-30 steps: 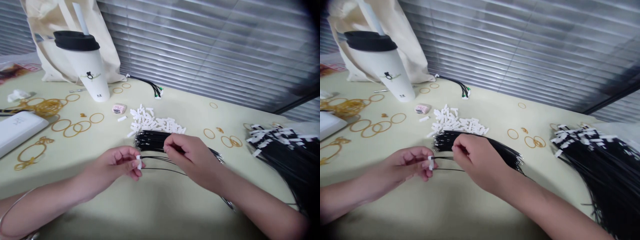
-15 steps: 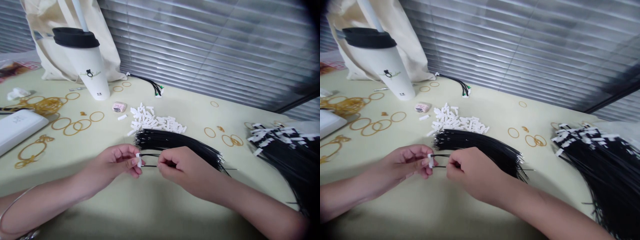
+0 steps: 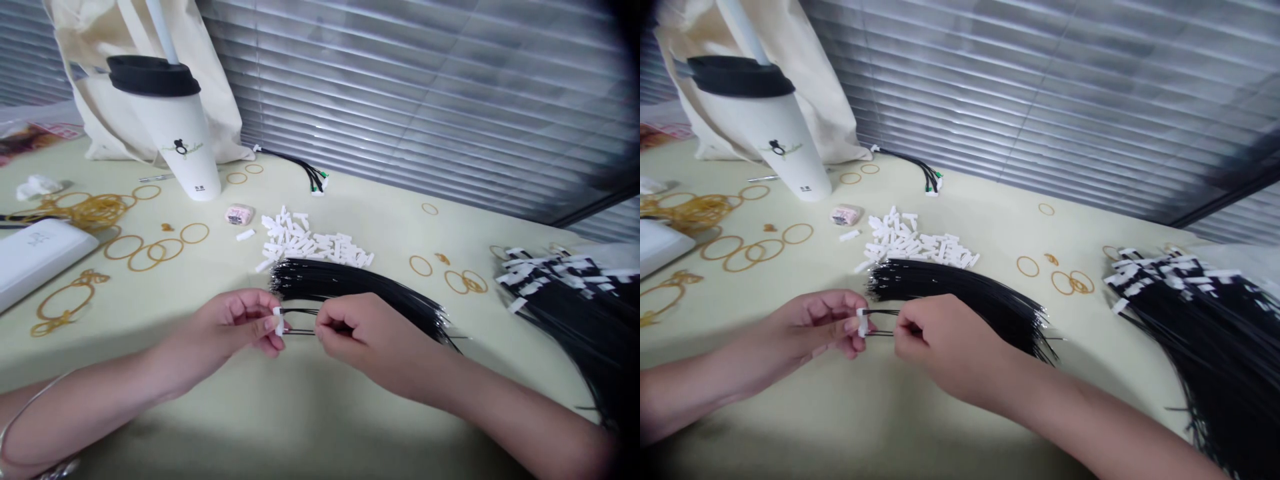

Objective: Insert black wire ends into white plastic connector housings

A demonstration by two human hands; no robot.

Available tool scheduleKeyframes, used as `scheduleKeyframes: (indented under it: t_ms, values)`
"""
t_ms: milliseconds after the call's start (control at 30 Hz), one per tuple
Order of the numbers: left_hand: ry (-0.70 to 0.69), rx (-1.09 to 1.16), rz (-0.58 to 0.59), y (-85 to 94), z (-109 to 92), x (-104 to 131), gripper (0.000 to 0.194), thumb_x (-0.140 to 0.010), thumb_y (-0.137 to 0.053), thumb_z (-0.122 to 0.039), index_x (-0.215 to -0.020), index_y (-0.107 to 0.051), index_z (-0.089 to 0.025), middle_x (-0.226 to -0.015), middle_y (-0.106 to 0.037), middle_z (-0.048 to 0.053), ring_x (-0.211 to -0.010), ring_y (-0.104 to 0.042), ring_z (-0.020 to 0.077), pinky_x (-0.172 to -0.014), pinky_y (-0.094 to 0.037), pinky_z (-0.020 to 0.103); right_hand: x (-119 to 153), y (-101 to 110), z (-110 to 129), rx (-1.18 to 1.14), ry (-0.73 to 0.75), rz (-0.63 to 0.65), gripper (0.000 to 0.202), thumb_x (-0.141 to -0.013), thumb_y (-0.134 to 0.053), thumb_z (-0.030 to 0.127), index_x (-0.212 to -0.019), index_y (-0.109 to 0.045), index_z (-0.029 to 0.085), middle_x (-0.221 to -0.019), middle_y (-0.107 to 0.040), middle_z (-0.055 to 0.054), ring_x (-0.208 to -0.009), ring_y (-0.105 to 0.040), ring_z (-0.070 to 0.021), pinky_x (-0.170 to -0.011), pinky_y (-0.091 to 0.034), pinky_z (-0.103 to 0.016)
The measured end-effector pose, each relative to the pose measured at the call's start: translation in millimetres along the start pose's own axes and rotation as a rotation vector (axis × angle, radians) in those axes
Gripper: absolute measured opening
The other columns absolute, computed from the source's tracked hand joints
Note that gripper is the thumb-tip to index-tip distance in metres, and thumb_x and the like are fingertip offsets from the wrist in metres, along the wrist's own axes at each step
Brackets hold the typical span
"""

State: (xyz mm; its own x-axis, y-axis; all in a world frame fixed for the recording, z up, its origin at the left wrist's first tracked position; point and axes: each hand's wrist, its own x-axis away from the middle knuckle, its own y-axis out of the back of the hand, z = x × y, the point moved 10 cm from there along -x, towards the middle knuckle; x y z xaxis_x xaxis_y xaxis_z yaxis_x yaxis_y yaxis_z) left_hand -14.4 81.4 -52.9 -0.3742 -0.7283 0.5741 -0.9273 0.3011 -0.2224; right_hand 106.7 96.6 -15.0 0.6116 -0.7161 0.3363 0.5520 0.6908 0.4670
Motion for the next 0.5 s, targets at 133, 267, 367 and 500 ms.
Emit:
scheduleKeyframes:
  t_ms: [133,267,367,500]
  values:
    - [-0.004,0.007,0.007,-0.5,0.2,-0.6,0.014,-0.080,-0.063,-0.026,-0.089,-0.057,-0.017,-0.078,-0.063,0.000,-0.071,-0.062,0.0123,-0.067,-0.049,0.025,0.3,0.8,-0.2,0.003,-0.001,0.001,0.016,-0.081,-0.043,0.021,-0.066,-0.047,0.017,-0.060,-0.038,0.005,-0.055,-0.031,-0.0063,-0.045,-0.024,-0.021]
    - [-0.010,0.007,0.010,-1.0,-1.2,-1.8,0.013,-0.080,-0.063,-0.025,-0.088,-0.057,-0.017,-0.077,-0.063,0.000,-0.071,-0.062,0.0117,-0.066,-0.049,0.024,0.4,0.9,0.2,0.016,-0.006,0.003,0.017,-0.081,-0.043,0.021,-0.065,-0.047,0.017,-0.059,-0.038,0.006,-0.055,-0.031,-0.0061,-0.045,-0.024,-0.021]
    - [-0.004,0.001,0.020,-2.4,-1.1,-1.8,0.012,-0.081,-0.062,-0.025,-0.087,-0.057,-0.017,-0.077,-0.063,-0.001,-0.071,-0.062,0.0113,-0.066,-0.049,0.023,-0.8,-1.5,0.2,0.011,-0.003,0.012,0.016,-0.081,-0.042,0.021,-0.067,-0.048,0.017,-0.060,-0.040,0.006,-0.055,-0.032,-0.0058,-0.045,-0.023,-0.022]
    - [0.012,-0.028,0.020,-2.8,0.0,-1.4,0.011,-0.081,-0.062,-0.025,-0.085,-0.057,-0.016,-0.073,-0.062,-0.001,-0.069,-0.061,0.0104,-0.065,-0.048,0.022,-3.4,-5.9,3.0,0.030,0.014,0.019,0.018,-0.082,-0.041,0.021,-0.066,-0.049,0.017,-0.061,-0.042,0.005,-0.055,-0.034,-0.0057,-0.047,-0.024,-0.023]
